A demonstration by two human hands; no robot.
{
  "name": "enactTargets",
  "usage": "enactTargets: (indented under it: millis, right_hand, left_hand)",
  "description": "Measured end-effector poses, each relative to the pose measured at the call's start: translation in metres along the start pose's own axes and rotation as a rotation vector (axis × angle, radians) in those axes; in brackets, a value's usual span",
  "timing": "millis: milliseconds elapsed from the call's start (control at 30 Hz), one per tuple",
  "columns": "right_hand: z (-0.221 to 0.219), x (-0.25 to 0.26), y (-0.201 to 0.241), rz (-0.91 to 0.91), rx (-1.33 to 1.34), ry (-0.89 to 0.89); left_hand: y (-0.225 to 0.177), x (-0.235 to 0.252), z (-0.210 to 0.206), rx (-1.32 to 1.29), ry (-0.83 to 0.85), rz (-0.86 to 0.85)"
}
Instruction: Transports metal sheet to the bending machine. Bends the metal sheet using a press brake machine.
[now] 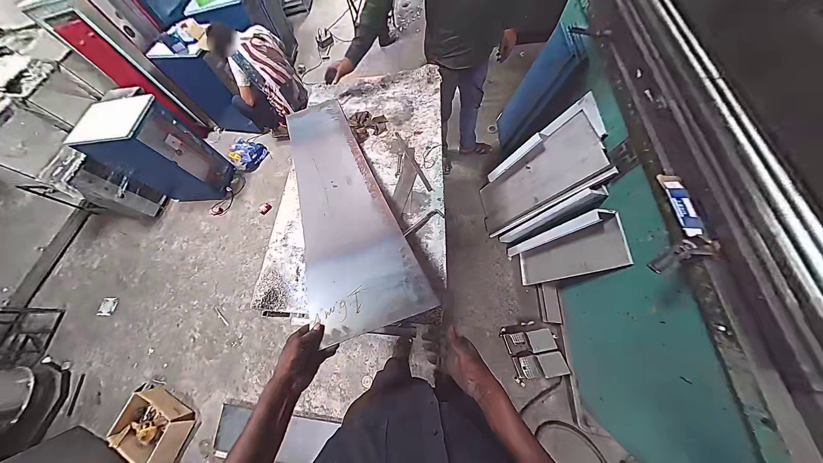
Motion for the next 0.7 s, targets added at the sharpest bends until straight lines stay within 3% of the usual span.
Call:
enactTargets:
  millis: [133, 200, 333, 433, 500, 600, 667, 700]
  right_hand:
    - [-0.018, -0.005, 0.086, 0.141, 0.211, 0.056]
    - [-0.015, -0.003, 0.139, 0.233, 0.270, -0.005]
    - [0.036, 0.026, 0.223, 0.430, 0.243, -0.280]
    - [0.085, 0.054, 0.259, 0.468, 0.151, -0.496]
    - [0.116, 0.066, 0.270, 0.444, 0.038, -0.596]
    - [0.155, 0.083, 0.284, 0.412, -0.070, -0.710]
    - [0.181, 0.098, 0.295, 0.397, -0.109, -0.764]
    - [0.192, 0.104, 0.299, 0.378, -0.138, -0.793]
  left_hand:
    - [0.008, -0.035, -0.117, -0.247, 0.117, -0.029]
    - [0.017, -0.044, -0.181, -0.321, 0.196, -0.028]
    - [0.055, -0.041, -0.293, -0.409, 0.308, 0.009]
    - [0.083, -0.026, -0.356, -0.440, 0.386, 0.093]
    - [0.102, -0.012, -0.376, -0.251, 0.483, 0.141]
    - [0.105, 0.017, -0.374, 0.396, 0.668, 0.118]
    - [0.085, 0.054, -0.366, 0.671, 0.658, -0.047]
    - [0.069, 0.082, -0.359, 0.726, 0.554, -0.164]
Point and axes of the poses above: each hand's wrist, its own x-axis towards the middle knuckle, its own z-axis out of the back of the hand, y = z × x, the point moved 4 cm from there along x, towards the middle knuckle, and after that the axes turned 1 degree about -z, right-handed, at the moved point
